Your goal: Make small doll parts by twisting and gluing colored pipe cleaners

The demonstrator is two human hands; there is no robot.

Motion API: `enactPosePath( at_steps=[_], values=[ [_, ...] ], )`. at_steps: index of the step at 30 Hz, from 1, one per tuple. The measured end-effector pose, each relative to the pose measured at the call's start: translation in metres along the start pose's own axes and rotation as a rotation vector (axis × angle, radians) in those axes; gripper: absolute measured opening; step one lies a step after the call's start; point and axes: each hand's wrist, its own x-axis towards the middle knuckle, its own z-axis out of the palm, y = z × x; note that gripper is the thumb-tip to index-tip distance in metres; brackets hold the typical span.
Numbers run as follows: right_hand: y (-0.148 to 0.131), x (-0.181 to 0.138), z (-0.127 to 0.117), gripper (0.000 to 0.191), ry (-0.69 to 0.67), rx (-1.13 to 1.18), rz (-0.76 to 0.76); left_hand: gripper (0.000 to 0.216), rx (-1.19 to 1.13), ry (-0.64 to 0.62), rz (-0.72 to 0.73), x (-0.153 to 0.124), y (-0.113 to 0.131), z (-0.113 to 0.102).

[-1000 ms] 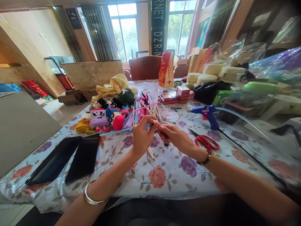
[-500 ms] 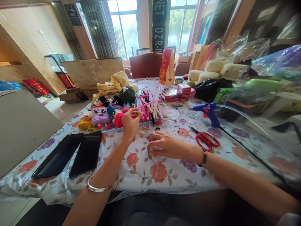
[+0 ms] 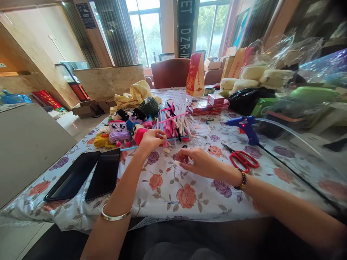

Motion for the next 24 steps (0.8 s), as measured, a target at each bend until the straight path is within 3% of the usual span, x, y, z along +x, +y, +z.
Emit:
enactPosePath(
  at_steps=[4, 7, 16, 21, 24],
  values=[
    [0.005, 0.002, -0.004, 0.013, 0.216, 0.119, 0.083, 0.017, -0.033, -0.221, -0.064, -0.009, 0.008, -0.001],
    [0.008, 0.003, -0.005, 0.012, 0.322, 0.121, 0.12, 0.015, 0.057, -0.305, -0.105, -0.011, 0.01, -0.001],
    [0.01, 0.002, 0.001, 0.012, 0.401, 0.042, 0.033, 0.012, 0.428, -0.169, 0.042, -0.01, 0.009, 0.005],
    [0.018, 0.002, 0.006, 0.012, 0.434, -0.057, -0.035, 0.011, 0.388, -0.078, 0.092, -0.006, 0.004, 0.012],
    [0.021, 0.001, 0.008, 0.014, 0.439, -0.119, -0.097, 0.013, 0.212, -0.047, 0.07, -0.006, 0.004, 0.013]
  ],
)
